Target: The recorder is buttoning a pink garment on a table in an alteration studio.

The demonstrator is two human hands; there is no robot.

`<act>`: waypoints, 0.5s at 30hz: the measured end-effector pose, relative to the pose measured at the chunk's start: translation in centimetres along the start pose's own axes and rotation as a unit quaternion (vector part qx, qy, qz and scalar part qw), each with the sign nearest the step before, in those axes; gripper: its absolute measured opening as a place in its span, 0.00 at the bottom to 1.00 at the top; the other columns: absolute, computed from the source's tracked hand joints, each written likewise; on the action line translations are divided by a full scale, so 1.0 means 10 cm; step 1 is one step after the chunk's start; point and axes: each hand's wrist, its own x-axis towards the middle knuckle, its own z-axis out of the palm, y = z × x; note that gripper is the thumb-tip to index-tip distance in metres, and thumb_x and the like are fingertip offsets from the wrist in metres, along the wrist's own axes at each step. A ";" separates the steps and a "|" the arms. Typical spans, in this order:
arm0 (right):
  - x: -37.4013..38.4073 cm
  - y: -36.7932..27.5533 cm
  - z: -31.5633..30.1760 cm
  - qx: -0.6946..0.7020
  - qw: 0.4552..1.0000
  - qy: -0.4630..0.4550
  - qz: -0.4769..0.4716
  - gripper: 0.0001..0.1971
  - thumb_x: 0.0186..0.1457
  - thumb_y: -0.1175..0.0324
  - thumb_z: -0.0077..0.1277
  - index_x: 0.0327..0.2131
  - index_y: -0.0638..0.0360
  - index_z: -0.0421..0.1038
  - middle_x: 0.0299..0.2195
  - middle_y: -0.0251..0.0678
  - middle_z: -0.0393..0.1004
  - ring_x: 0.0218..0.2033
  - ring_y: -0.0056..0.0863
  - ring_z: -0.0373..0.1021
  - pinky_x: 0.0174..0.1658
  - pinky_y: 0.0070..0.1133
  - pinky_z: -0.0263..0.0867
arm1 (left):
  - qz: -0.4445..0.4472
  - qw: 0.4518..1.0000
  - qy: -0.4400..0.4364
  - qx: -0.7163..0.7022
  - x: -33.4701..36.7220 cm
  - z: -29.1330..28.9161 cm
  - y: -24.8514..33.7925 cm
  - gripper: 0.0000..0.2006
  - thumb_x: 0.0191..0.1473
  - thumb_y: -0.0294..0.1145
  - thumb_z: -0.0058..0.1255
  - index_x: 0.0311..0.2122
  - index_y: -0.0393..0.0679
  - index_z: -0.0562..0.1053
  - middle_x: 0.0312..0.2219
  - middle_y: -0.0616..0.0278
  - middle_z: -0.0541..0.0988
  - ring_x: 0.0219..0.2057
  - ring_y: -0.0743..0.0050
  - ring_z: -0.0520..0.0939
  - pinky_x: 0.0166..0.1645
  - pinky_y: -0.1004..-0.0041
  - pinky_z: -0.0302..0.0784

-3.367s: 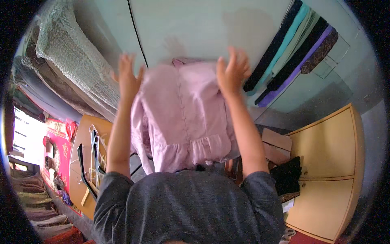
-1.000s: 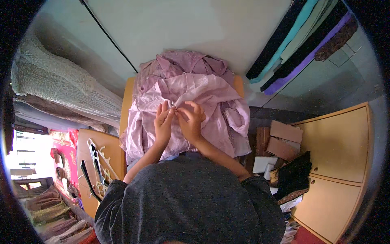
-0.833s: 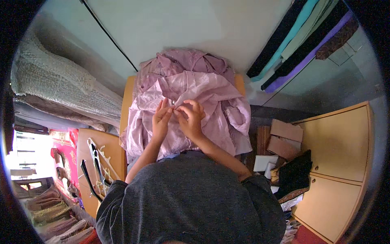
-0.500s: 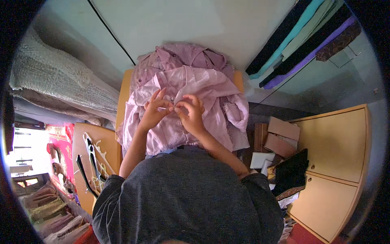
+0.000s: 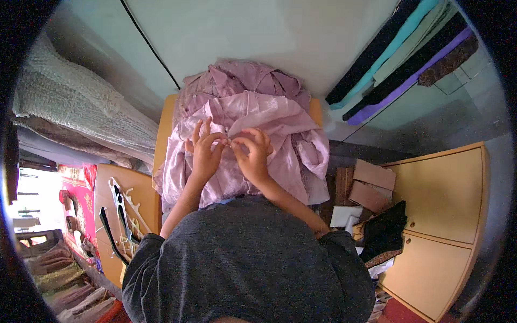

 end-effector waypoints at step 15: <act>0.36 -0.08 -0.27 -0.154 0.947 -0.135 -0.248 0.09 0.40 0.59 0.60 0.28 0.47 0.75 0.47 0.26 0.65 0.54 0.35 0.53 0.53 0.36 0.40 | -0.001 0.995 -0.093 -0.043 0.04 -0.27 -0.05 0.05 0.49 0.34 0.53 0.33 0.51 0.75 0.59 0.56 0.60 0.62 0.53 0.50 0.57 0.48 0.35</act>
